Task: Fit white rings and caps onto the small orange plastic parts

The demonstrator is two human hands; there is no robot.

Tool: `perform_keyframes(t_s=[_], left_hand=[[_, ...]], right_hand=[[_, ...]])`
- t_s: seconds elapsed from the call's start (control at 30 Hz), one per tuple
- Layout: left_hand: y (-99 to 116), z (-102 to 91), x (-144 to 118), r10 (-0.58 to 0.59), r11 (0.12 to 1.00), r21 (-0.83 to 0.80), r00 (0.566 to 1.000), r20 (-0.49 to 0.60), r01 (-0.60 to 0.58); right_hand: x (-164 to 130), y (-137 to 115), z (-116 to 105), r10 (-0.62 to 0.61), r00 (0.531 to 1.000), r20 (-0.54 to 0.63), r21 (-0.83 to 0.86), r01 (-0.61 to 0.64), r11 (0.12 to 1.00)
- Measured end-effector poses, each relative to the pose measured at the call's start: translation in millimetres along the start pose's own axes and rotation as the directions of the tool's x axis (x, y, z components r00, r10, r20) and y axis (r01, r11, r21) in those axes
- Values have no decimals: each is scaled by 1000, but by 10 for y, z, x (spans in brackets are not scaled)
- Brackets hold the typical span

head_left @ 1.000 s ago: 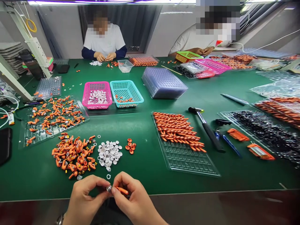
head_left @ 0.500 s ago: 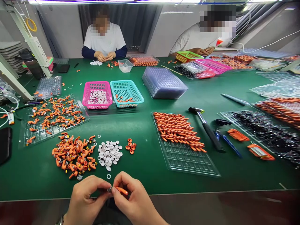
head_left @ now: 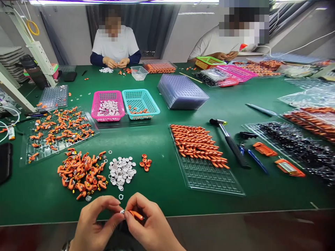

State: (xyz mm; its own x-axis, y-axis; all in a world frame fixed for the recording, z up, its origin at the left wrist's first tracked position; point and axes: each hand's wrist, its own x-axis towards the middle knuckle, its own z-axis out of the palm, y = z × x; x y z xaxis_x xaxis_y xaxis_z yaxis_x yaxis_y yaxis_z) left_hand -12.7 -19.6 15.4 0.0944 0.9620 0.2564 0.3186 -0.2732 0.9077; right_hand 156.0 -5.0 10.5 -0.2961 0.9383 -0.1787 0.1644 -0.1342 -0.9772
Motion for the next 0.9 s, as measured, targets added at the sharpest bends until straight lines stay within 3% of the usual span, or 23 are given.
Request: perform_keyframes(t_s=[0.23, 0.4, 0.6, 0.77, 0.9], left_hand=[[-38, -24, -60, 109, 994, -30, 992, 58, -107], [-18, 12, -77, 141, 979, -146, 990, -4, -140], [-3, 47, -37, 161, 980, -113, 986, -34, -164], [-27, 19, 19, 144, 989, 4, 988, 50, -145], [-46, -7, 29, 95, 995, 4, 989, 114, -96]], right_hand=[[-36, 6, -11, -20, 1000, 23, 72, 19, 997], [-55, -13, -65, -103, 993, 57, 37, 101, 994], [-62, -6, -127, -176, 981, 83, -3, 177, 984], [-63, 30, -133, -145, 980, 137, 156, 123, 980], [-62, 67, -116, -120, 987, 107, 283, 85, 955]])
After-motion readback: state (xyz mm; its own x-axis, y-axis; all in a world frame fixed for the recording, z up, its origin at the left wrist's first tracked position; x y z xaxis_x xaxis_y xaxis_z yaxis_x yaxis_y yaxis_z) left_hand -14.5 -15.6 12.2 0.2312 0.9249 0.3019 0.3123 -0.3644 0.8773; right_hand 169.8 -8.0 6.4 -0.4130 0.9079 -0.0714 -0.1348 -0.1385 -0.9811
